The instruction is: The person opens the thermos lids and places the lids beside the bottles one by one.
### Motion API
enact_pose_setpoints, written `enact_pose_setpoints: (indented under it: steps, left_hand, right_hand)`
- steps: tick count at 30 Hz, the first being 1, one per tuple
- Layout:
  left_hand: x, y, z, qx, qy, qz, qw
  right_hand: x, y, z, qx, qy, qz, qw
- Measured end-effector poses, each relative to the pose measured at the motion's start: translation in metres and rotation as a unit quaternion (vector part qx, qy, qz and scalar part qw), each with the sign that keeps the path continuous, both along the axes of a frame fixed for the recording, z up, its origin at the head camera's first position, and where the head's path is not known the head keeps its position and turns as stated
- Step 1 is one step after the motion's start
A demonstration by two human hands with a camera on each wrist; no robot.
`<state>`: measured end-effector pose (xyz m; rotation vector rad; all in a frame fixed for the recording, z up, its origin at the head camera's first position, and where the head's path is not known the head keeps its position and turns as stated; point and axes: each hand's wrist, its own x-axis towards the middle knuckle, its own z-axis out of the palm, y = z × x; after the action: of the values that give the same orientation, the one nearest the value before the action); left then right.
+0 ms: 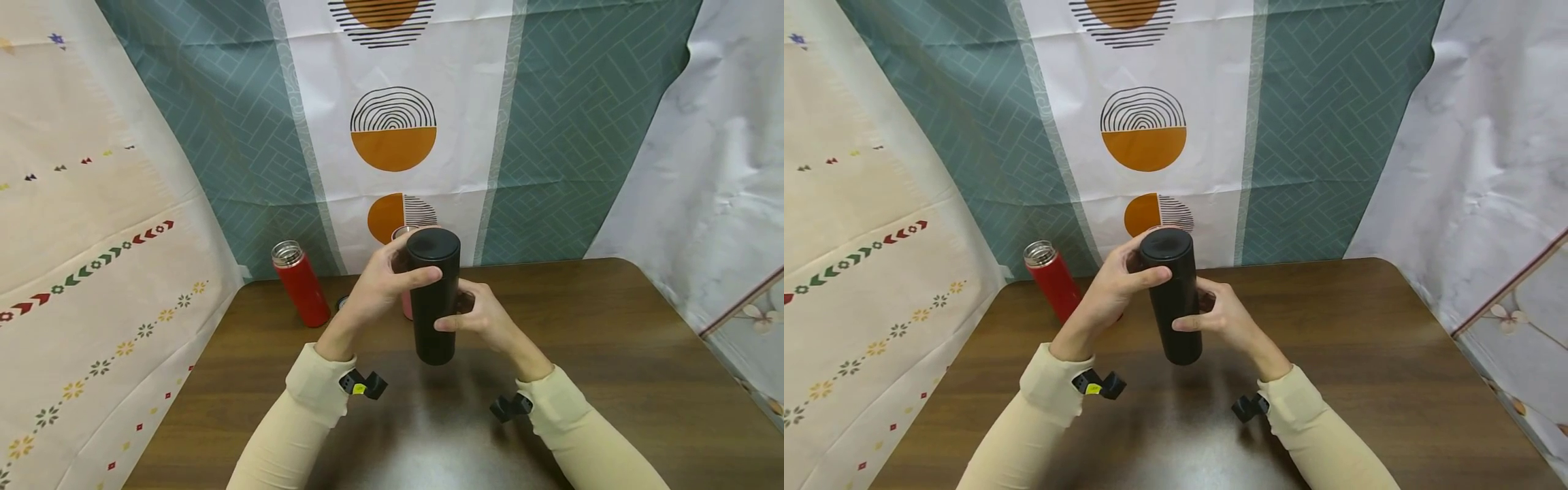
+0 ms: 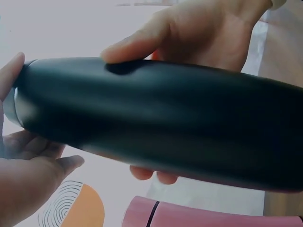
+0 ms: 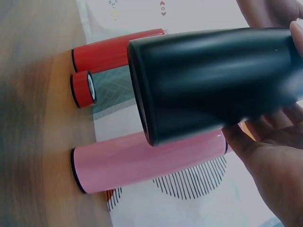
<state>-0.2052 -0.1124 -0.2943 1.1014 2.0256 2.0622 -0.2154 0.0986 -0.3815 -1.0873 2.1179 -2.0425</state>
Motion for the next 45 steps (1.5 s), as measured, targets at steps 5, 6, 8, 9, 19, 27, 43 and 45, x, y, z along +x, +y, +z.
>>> enact_pose_setpoints:
  steps: [5, 6, 8, 9, 19, 27, 43, 45]
  left_hand:
    - [0.003, 0.004, -0.002, 0.007, 0.02, 0.027, 0.9994]
    - [0.004, 0.005, -0.002, 0.008, 0.024, 0.032, 0.9992]
    - [0.005, 0.007, -0.003, 0.012, 0.033, 0.042, 0.9985]
    - [0.006, 0.008, -0.004, 0.014, 0.039, 0.05, 0.9979]
    - [0.013, 0.019, -0.01, 0.039, 0.072, 0.149, 0.9854]
    - [0.01, 0.008, -0.004, 0.005, 0.063, 0.114, 0.9915]
    - [0.007, 0.0, 0.002, -0.005, 0.047, 0.049, 0.9977]
    - [0.009, 0.002, 0.002, 0.0, 0.045, 0.059, 0.9973]
  right_hand:
    - [0.002, -0.001, 0.0, -0.006, 0.006, -0.013, 0.9999]
    - [0.002, -0.001, 0.0, -0.008, 0.006, -0.014, 0.9999]
    - [0.003, -0.002, 0.0, -0.011, 0.005, -0.017, 0.9998]
    - [0.003, -0.002, 0.0, -0.013, 0.005, -0.018, 0.9997]
    - [0.006, -0.008, 0.001, -0.004, 0.012, -0.069, 0.9975]
    - [0.005, -0.003, 0.006, 0.029, 0.007, -0.058, 0.9978]
    - [0.003, 0.002, 0.006, 0.008, 0.005, 0.014, 0.9999]
    - [0.004, 0.001, 0.006, 0.006, 0.009, 0.004, 0.9999]
